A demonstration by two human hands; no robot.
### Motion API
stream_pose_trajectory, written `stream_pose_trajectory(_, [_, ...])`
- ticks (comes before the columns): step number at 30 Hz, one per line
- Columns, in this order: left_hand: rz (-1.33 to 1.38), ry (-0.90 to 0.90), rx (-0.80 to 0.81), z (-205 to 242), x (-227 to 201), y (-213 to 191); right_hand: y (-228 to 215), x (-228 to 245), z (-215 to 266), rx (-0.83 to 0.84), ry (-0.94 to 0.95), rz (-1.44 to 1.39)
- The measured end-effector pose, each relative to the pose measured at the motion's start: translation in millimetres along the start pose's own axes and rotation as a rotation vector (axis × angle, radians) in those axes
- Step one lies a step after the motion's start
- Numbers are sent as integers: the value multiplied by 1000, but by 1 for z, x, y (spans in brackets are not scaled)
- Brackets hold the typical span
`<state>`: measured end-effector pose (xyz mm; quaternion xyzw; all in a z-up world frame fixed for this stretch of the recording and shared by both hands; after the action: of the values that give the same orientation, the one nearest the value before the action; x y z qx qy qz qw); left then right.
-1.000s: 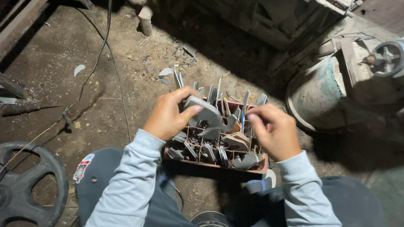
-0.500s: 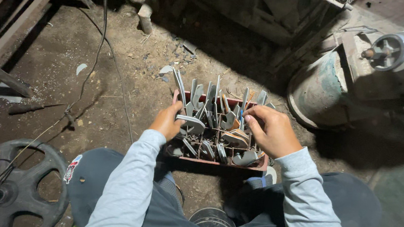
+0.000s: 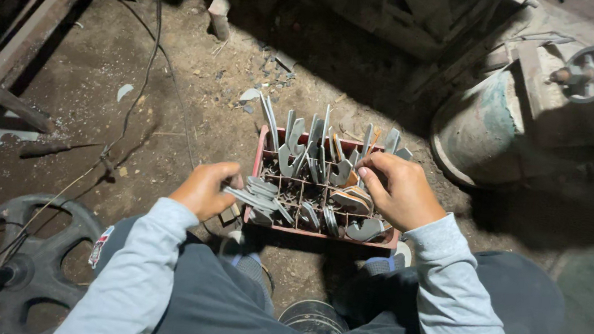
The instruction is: The person sits on the floor and repeatedly picks up metal pieces from a red crate, turns them over in their hands, and places them back into the crate. The person handles various flat and curved metal pieces one at a time.
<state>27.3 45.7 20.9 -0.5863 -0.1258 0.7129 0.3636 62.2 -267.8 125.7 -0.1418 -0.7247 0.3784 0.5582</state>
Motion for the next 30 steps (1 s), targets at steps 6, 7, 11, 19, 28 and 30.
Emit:
stream_pose_trajectory(6, [-86, 149, 20, -23, 44, 58, 10, 6, -3, 36, 15, 3])
stream_pose_trajectory(7, [-146, 150, 33, -28, 52, 72, 11, 6, -3, 42, 34, -11])
stream_pose_trajectory(11, [-362, 138, 68, -32, 68, 110, 10, 13, -1, 31, -33, -17])
stream_pose_trajectory(19, [-361, -198, -112, -80, 60, 96, 14, 2, 4, 80, 13, -6])
stream_pose_trajectory(28, [-34, -152, -192, -148, 67, 173, 27, -14, 5, 156, 24, 28])
stream_pose_trajectory(30, [3, -157, -185, -161, 69, 177, 29, -19, 5, 177, 29, 39])
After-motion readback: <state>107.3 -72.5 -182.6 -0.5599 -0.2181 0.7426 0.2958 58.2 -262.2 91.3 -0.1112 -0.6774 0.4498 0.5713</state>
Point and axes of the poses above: each hand's wrist, its own z-axis away from the middle knuckle, its own y-axis out of the palm, x = y × z, the point moved 8 cm from there along -z, towards the middle knuckle, and after that the axes turned 3 degrees about -y, right-handed, at the moved point
